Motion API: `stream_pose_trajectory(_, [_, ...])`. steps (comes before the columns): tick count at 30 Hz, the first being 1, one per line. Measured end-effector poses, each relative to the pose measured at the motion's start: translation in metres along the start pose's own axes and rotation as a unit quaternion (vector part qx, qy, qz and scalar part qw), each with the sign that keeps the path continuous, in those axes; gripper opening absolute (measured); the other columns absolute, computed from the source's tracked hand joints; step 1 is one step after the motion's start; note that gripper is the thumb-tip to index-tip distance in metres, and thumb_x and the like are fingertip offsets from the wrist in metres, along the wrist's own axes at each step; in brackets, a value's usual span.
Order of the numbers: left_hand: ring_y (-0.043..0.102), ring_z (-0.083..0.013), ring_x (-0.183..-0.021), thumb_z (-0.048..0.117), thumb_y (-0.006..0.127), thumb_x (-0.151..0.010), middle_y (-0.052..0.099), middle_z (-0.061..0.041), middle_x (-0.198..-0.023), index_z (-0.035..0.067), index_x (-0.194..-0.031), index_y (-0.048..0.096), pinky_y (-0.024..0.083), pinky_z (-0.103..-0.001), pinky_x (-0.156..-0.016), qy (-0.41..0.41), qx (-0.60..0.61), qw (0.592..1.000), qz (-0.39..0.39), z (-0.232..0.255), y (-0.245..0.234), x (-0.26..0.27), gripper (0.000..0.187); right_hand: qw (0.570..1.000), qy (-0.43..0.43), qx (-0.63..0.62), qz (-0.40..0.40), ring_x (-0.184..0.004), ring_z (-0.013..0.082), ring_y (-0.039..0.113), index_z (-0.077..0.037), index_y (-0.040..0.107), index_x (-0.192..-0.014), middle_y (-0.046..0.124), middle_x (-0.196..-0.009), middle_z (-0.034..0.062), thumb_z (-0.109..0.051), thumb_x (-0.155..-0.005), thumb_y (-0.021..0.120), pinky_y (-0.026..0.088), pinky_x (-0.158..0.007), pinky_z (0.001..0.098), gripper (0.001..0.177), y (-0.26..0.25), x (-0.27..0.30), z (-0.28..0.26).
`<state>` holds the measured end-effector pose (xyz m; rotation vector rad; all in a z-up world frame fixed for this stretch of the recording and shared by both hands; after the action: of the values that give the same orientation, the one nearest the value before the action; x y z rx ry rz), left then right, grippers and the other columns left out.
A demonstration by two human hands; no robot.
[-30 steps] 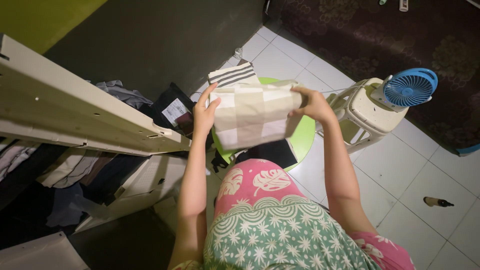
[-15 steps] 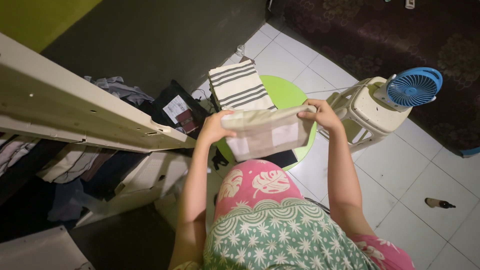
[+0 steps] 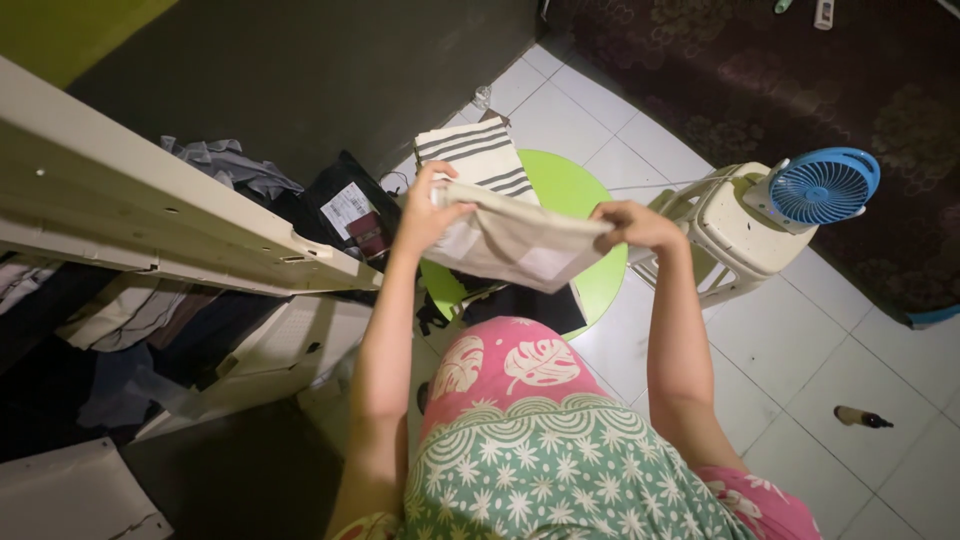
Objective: Organize folded clothes and put them into a storage cabinet.
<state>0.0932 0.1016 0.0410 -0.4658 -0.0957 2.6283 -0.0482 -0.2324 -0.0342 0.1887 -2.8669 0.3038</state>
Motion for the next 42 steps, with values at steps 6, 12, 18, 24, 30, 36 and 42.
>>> stream_pose_trajectory(6, [0.073,-0.0245,-0.098,0.011,0.091,-0.074,0.071,-0.008,-0.105,0.011,-0.12,0.052,0.059,-0.036,-0.08,0.014,-0.078,0.991,-0.104,0.059,0.044,-0.003,0.06,0.969,-0.111,0.175,-0.131,-0.101,0.0203,0.064,-0.009,0.049,-0.144,0.069,-0.114,0.0098,-0.014,-0.071,0.086,0.053,-0.086,0.0336,0.082,0.086,-0.012,-0.074])
stream_pose_trajectory(12, [0.071,-0.0248,-0.087,0.019,0.093,-0.07,0.073,-0.008,-0.101,0.013,-0.128,0.052,0.056,-0.037,-0.079,-0.045,-0.134,0.986,-0.086,0.063,0.04,-0.004,0.071,0.981,-0.034,0.151,-0.119,-0.088,0.0144,0.062,-0.009,0.061,-0.138,0.07,-0.097,0.0059,-0.027,-0.095,0.071,0.051,-0.079,0.0281,0.048,0.101,-0.027,-0.026])
stream_pose_trajectory(18, [0.063,-0.0246,-0.115,0.023,0.087,-0.083,0.066,-0.013,-0.121,0.005,-0.14,0.048,0.051,-0.038,-0.101,0.031,-0.068,0.996,0.05,0.0,0.018,0.015,0.072,0.998,0.03,-0.019,-0.047,-0.09,0.008,0.06,-0.007,0.068,-0.127,0.07,-0.102,-0.0025,-0.024,-0.095,0.069,0.049,-0.079,0.0245,0.036,0.081,-0.02,0.009])
stream_pose_trajectory(24, [0.062,-0.0193,-0.107,0.026,0.069,-0.099,0.065,-0.01,-0.116,0.002,-0.133,0.051,0.051,-0.032,-0.096,-0.088,0.057,0.99,0.097,-0.1,0.036,0.056,0.045,0.968,0.028,-0.19,0.163,-0.094,0.0148,0.065,-0.004,0.069,-0.122,0.072,-0.106,0.0033,-0.015,-0.092,0.071,0.053,-0.083,0.0304,0.032,0.033,0.014,0.059])
stream_pose_trajectory(30, [0.065,-0.0143,-0.088,0.025,0.064,-0.099,0.068,-0.007,-0.102,0.004,-0.122,0.056,0.048,-0.027,-0.075,-0.179,0.122,0.976,0.028,-0.155,0.082,0.084,0.032,0.869,0.037,-0.318,0.377,-0.107,0.0233,0.067,-0.003,0.059,-0.131,0.069,-0.12,0.0109,-0.003,-0.091,0.065,0.057,-0.093,0.0369,0.04,-0.004,0.088,0.13])
stream_pose_trajectory(36, [0.068,-0.0136,-0.084,0.036,0.058,-0.1,0.073,-0.004,-0.099,0.009,-0.112,0.063,0.049,-0.027,-0.071,-0.283,0.092,0.94,-0.165,-0.177,0.133,0.118,0.03,0.733,0.043,-0.459,0.501,-0.118,0.0318,0.065,-0.005,0.048,-0.14,0.065,-0.131,0.0145,0.003,-0.089,0.058,0.057,-0.1,0.0478,0.053,0.011,0.172,0.186])
stream_pose_trajectory(42, [0.068,-0.0147,-0.088,0.043,0.06,-0.096,0.073,-0.003,-0.104,0.011,-0.111,0.064,0.05,-0.03,-0.073,-0.333,0.039,0.887,-0.318,-0.163,0.15,0.139,0.035,0.676,0.015,-0.504,0.537,-0.118,0.0335,0.063,-0.008,0.045,-0.138,0.061,-0.129,0.0134,0.001,-0.083,0.057,0.055,-0.102,0.0524,0.057,0.053,0.215,0.198])
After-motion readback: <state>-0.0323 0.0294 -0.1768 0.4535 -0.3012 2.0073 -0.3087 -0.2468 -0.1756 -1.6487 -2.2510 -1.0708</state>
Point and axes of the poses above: each hand's wrist, its own x-axis away from the middle knuckle, its own y-axis out of the palm, z = x × y, the point moved 7 cm from there along -x, towards the middle knuckle
